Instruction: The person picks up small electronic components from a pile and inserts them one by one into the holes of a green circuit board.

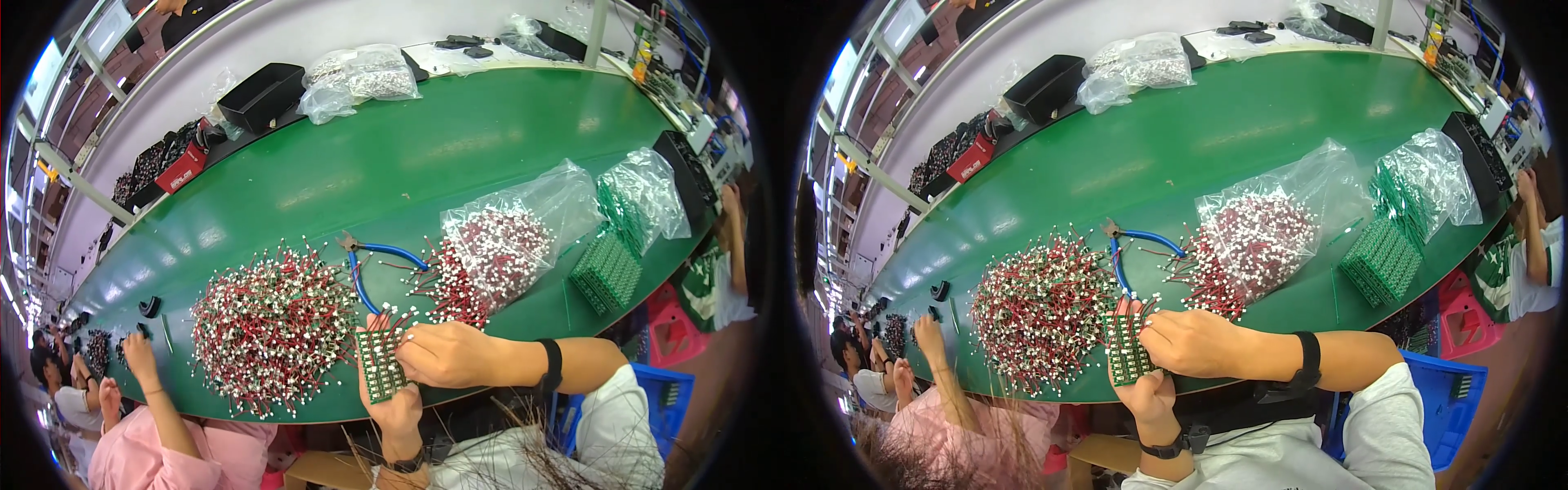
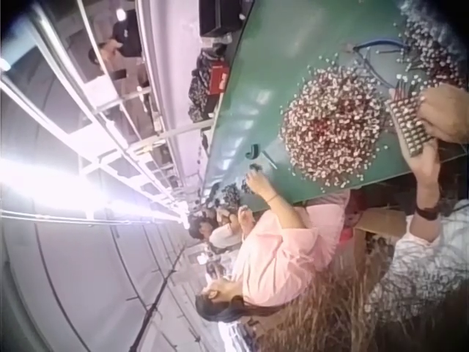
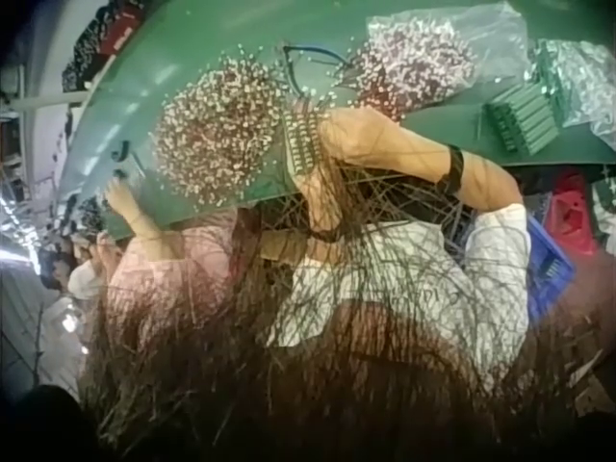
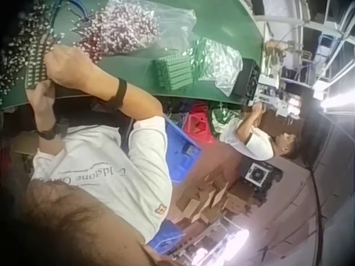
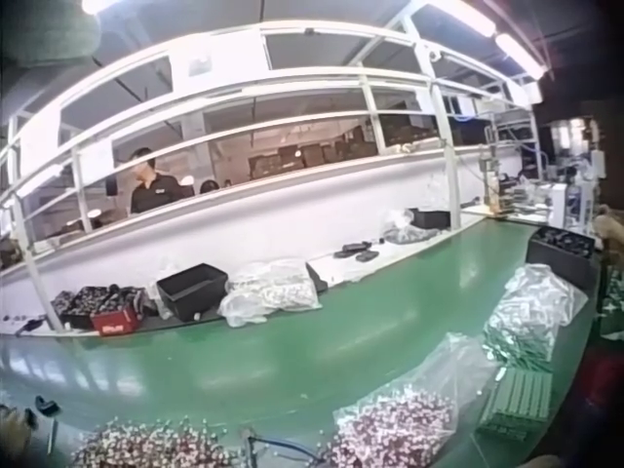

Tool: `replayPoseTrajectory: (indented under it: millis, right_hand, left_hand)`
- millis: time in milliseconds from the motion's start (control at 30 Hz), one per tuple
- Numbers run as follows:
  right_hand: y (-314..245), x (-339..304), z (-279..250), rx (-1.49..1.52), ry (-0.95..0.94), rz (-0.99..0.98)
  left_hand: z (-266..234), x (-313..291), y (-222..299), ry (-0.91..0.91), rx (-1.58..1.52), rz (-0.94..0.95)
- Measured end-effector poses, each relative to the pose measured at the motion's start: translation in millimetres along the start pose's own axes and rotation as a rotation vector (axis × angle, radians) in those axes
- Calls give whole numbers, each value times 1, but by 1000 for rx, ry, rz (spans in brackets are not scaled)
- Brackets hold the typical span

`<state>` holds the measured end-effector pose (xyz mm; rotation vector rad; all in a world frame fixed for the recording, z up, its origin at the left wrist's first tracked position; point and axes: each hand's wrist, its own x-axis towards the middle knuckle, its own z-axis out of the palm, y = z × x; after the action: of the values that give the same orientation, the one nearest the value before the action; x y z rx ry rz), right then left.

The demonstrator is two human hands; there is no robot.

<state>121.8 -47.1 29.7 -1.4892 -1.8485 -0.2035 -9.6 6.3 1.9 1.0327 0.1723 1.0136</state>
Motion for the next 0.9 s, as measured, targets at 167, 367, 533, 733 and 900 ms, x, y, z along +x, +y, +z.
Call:
replayPoseTrajectory:
  millis: [167,367,533,733,900]
  right_hand:
    - [-2,2,-5,-93,-31,-68]
    - [-1,1,-1,-41,-12,-38]
    - [-2,1,-5,-26,-40,-6]
    - [0,-1,-5,-45,-70,52]
    - [-2,-1,-4,-52,-81,93]
  left_hand:
    - [1,-1,3,156,-88,-204]
    - [4,-1,4,159,-76,-192]
    - [0,-2,5,151,-43,-216]
    - [-3,-4,1,152,-29,-237]
    - [1,-3,6,100,-31,-264]
